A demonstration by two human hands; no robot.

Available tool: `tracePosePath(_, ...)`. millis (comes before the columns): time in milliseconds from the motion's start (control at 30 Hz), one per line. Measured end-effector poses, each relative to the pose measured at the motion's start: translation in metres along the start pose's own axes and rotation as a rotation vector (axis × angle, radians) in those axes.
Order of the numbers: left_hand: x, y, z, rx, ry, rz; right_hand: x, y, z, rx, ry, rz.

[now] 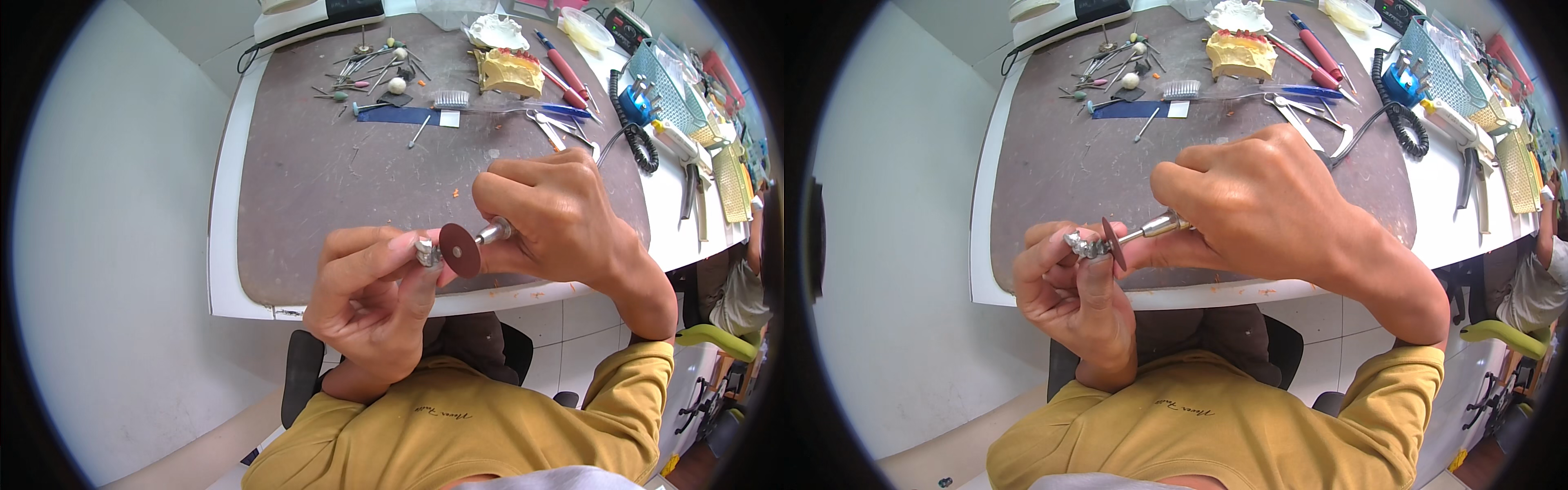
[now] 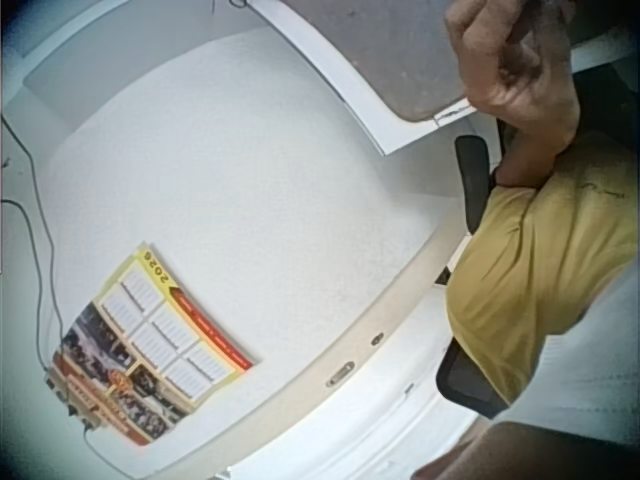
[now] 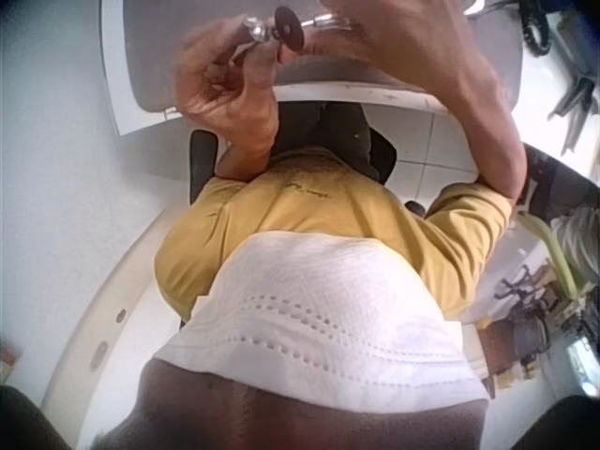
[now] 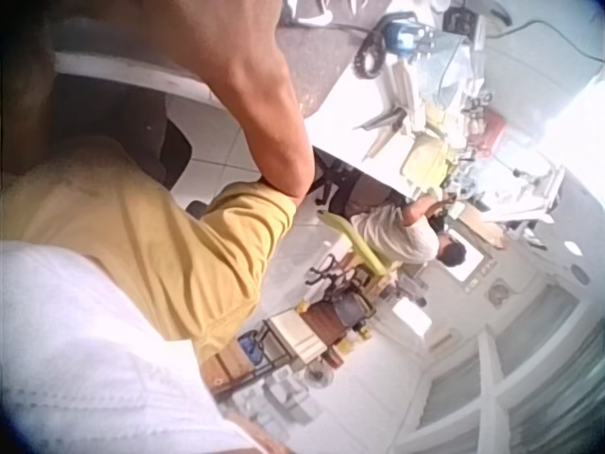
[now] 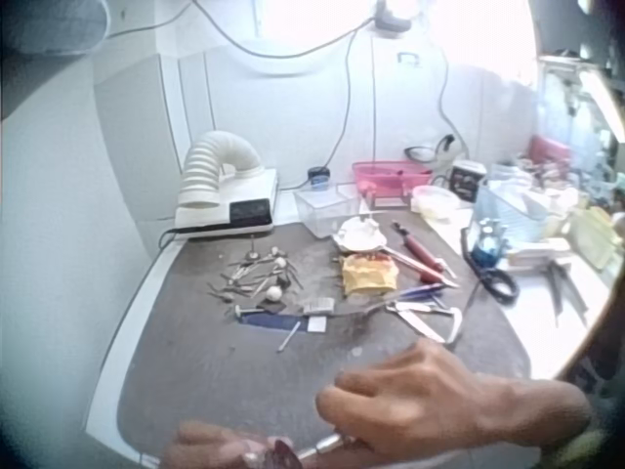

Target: The person uses a rotary tool with a cutting disc to grind and smooth a small metal dental appliance held in the left hand. They then switch to a different rotary bit and continue refining the surface of the appliance. The work is performed at a bench with various dental tools and a model visible in the background.

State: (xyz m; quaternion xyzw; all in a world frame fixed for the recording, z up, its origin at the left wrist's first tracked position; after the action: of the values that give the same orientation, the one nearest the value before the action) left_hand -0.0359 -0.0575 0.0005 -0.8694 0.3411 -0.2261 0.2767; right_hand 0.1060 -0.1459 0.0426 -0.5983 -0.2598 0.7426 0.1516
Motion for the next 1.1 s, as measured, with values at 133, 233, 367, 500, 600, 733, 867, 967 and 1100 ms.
tracePosePath(133,-0.0024,0.0006,0.0016,0.031,-0.014,-0.01,0.002,-0.0006,-0.0004,-0.002,-0.003,0.003)
tracePosePath(233,-0.0013,0.0013,0.0017,0.01,0.01,-0.043,0.0006,-0.001,-0.0011,0.014,0.007,-0.025)
tracePosePath(367,0.0017,0.0006,0.0005,0.014,0.011,-0.063,-0.0027,-0.0001,-0.0027,0.031,0.016,-0.046)
tracePosePath(500,0.0015,0.0006,-0.0019,-0.001,0.002,-0.062,-0.001,-0.0002,-0.0007,0.033,0.004,-0.045)
tracePosePath(600,-0.0011,-0.0002,-0.0001,0.059,0.071,0.002,0.001,0.0,-0.0013,0.027,-0.001,-0.037)
tracePosePath(733,0.0007,0.001,-0.0024,0.024,-0.052,-0.039,0.0013,0.0002,0.0001,0.021,0.018,-0.017)
tracePosePath(867,0.0006,0.0014,-0.0019,0.045,-0.079,-0.023,0.0015,0.0005,0.0004,0.017,0.018,-0.007)
tracePosePath(967,0.0002,0.002,-0.0031,0.05,-0.099,-0.021,0.0023,0.0014,-0.0016,0.017,0.002,-0.018)
tracePosePath(1100,0.0007,0.0026,-0.0016,0.059,-0.085,-0.017,0.0006,0.0007,0.0003,0.01,0.012,-0.022)
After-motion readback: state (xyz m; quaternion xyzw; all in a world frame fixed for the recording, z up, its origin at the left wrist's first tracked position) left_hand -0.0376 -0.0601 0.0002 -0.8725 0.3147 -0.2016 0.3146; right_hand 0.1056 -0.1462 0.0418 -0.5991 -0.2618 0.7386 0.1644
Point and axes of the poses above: each hand's wrist, its own y-axis away from the middle knuckle, its own x-axis out of the palm, z = x × y, the point moved 4 cm from there along -y, towards the middle knuckle, and after that the axes turned 4 degrees about -x, right-handed, at the moved point
